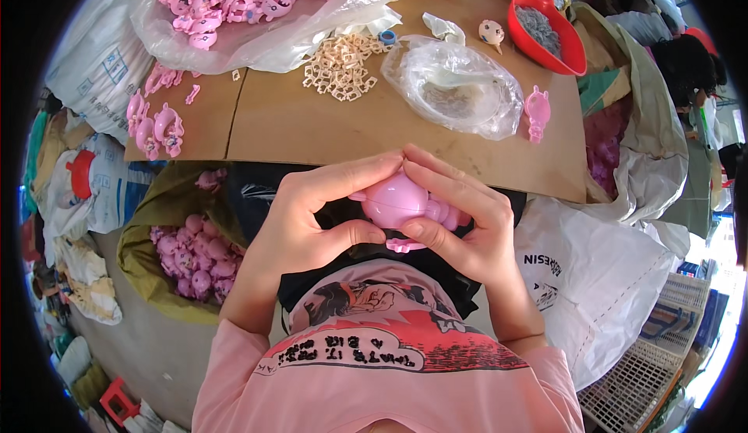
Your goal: Assembling pink plastic toy figurines with doll heads.
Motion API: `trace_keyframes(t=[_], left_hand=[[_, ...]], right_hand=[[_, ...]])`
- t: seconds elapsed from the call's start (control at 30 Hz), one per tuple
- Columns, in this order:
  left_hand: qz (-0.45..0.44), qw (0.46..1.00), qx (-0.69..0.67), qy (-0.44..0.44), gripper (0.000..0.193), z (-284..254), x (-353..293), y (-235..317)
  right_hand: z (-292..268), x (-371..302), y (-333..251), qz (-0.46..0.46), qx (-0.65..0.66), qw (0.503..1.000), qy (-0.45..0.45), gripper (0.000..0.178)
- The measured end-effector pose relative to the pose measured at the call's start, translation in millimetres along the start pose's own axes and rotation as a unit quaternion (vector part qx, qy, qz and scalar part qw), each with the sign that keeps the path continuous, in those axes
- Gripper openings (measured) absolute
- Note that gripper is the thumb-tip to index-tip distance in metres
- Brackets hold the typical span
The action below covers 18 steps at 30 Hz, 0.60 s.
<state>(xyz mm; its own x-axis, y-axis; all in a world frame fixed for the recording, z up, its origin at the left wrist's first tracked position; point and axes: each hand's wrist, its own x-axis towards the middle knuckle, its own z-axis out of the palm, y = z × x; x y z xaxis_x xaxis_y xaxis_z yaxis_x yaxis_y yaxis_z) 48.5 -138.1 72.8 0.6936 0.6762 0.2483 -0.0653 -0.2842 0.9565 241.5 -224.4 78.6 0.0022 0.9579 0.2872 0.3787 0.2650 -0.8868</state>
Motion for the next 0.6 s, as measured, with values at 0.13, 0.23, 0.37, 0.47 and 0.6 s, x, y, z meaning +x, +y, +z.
trace_keyframes(t=[0.13,0.23,0.37,0.47,0.6], left_hand=[[-0.010,1.000,0.018,0.001,0.058,0.8,-3.0,-1.0],[-0.001,0.999,0.050,0.011,0.057,2.4,-5.7,1.2],[0.022,0.998,0.053,0.025,0.057,9.4,-5.3,6.2],[0.070,0.991,0.111,0.026,0.059,10.0,-8.5,9.5],[0.107,0.985,0.130,0.046,0.060,15.0,-9.6,13.2]], right_hand=[[0.3,-0.7,-4.2,0.015,-0.018,1.000,-0.001,0.057],[-5.9,2.3,-12.3,0.009,-0.155,0.987,-0.030,0.055],[-8.7,-0.9,-14.7,0.028,-0.152,0.987,-0.039,0.056],[-9.7,0.1,-20.0,-0.013,-0.158,0.987,-0.030,0.056],[-8.8,0.0,-25.8,-0.079,-0.180,0.980,-0.002,0.052]])
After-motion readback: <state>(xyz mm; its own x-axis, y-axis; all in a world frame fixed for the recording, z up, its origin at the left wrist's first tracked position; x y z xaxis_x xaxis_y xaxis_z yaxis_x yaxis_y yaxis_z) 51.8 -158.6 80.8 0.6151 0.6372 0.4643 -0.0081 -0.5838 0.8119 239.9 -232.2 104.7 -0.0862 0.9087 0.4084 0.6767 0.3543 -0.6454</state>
